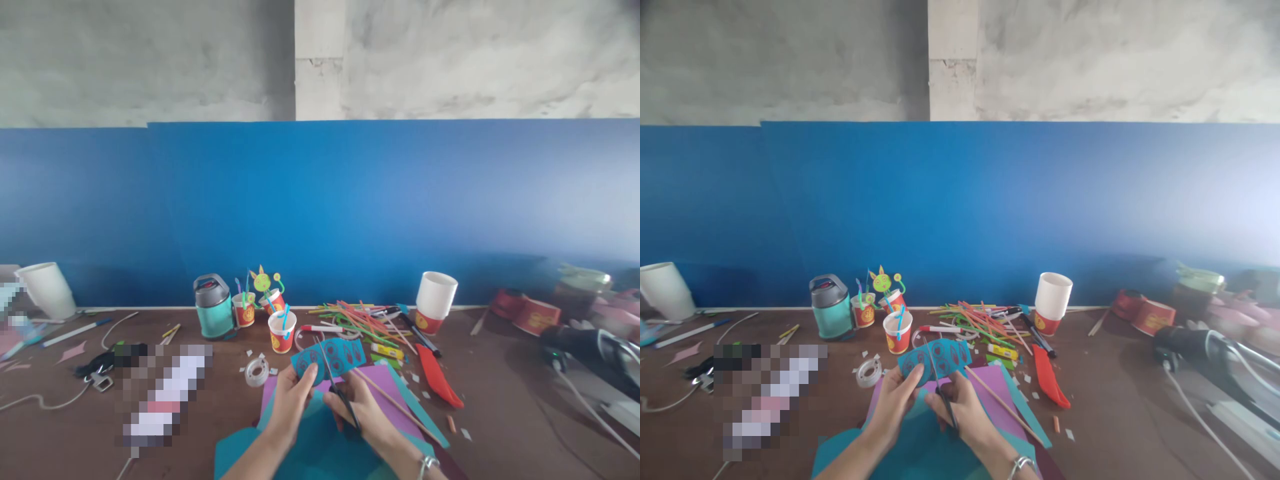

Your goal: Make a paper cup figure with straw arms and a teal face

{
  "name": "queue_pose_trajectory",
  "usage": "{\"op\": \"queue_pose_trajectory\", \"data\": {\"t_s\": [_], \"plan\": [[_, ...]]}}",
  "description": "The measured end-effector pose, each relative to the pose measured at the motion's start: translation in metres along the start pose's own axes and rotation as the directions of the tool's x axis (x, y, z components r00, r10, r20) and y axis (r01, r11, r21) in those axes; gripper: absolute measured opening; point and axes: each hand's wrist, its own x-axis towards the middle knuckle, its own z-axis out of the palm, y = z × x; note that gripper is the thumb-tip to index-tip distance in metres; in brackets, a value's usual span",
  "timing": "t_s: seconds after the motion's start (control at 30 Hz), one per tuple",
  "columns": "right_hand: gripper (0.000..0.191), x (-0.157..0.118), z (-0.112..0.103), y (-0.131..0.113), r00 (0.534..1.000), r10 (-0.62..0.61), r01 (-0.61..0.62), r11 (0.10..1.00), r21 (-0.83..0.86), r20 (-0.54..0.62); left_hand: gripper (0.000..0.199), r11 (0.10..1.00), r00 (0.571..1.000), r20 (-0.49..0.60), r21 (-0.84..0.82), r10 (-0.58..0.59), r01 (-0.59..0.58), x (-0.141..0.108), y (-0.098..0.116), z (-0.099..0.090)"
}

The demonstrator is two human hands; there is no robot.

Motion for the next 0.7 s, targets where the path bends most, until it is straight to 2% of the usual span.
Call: {"op": "queue_pose_trajectory", "data": {"t_s": [0.17, 0.43, 0.6, 0.7], "plan": [[0.062, -0.0005, -0.0013, -0.0007, 1.0, 0.012, -0.013, 1.0, -0.024, -0.009, 0.05, 1.0, 1.0, -0.016, 0.013, 0.004, -0.004, 0.0002, 0.0003, 0.0002], [0.053, -0.0008, -0.0018, -0.0048, 0.997, 0.06, -0.063, 0.995, -0.074, -0.053, 0.051, 1.0, 0.999, -0.047, 0.031, 0.006, -0.005, 0.0005, 0.0043, -0.0001], [0.049, -0.0012, -0.0014, -0.0067, 0.998, 0.057, -0.059, 0.993, -0.099, -0.023, 0.054, 1.0, 0.995, -0.097, 0.011, -0.003, 0.004, 0.0008, 0.0012, 0.0007], [0.051, -0.0021, -0.0008, -0.0079, 0.997, 0.07, -0.072, 0.995, -0.076, -0.027, 0.052, 1.0, 0.995, -0.092, 0.012, 0.029, -0.028, -0.0007, 0.0015, 0.0027]]}}
